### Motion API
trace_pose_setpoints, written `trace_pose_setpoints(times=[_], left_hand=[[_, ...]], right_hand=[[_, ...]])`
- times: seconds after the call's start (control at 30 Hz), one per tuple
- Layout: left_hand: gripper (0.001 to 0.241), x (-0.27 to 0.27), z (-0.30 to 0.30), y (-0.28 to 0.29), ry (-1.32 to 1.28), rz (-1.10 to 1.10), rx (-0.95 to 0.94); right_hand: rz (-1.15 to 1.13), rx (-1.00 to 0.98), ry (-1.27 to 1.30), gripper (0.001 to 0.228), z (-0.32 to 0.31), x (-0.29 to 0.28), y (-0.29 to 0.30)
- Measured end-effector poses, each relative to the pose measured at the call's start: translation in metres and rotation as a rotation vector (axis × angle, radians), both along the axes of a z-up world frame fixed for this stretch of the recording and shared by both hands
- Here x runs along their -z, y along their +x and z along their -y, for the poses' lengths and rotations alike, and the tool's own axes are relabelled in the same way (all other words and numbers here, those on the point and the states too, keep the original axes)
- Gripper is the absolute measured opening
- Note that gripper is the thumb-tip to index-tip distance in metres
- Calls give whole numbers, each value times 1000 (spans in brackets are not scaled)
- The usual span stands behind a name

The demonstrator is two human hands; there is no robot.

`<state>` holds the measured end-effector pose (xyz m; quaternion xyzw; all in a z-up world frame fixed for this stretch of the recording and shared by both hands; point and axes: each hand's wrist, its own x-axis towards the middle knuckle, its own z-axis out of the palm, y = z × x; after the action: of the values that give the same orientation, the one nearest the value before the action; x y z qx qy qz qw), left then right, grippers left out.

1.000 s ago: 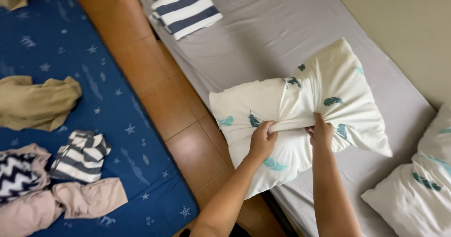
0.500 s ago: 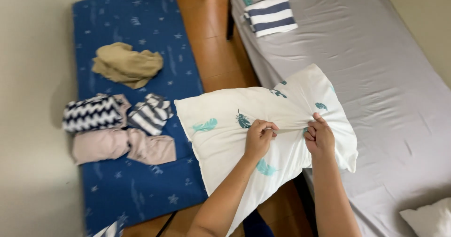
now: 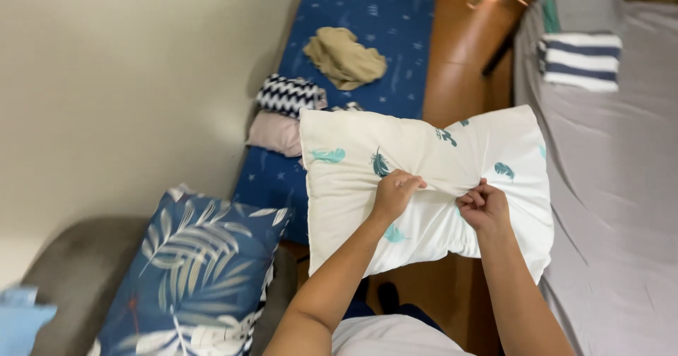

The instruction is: The person folds a blue patterned pillowcase on a bed, then folds a white pillowcase with feather patterns. They also fold a light pink cloth and place it on a stack of bedding on a blue mat on the floor.

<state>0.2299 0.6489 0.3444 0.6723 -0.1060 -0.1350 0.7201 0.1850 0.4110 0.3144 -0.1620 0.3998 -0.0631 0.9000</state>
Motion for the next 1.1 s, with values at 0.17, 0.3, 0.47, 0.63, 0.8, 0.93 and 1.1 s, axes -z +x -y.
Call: trace_pose_setpoints(times=[0.17,0.3,0.47,0.63,0.8,0.93,1.1], left_hand=[[28,-34,-56,-41,83,43,-265],[30,-53,-96,-76,88,101,-498],[29,-69,-149,-123,30,173,-776],[27,-81,-213,-170,48,243,-1007],[26,-75,-281,-209,11,292,-1216],[28,-79,-338,-242,106,322,-1319],[27,-73,-412,-271,93,290,-1351]], right_hand=[[17,-210,56,28,-57,-25,13],[151,-432,154,25,-106,-44,25],[206,-706,180,26,-186,-72,36],[296,-965,272,25,-285,-89,39],[305,-1138,269,22,-393,-88,32],[345,-1226,282,25,-468,-76,13],[277,-1257,249,20,-555,-82,-23]])
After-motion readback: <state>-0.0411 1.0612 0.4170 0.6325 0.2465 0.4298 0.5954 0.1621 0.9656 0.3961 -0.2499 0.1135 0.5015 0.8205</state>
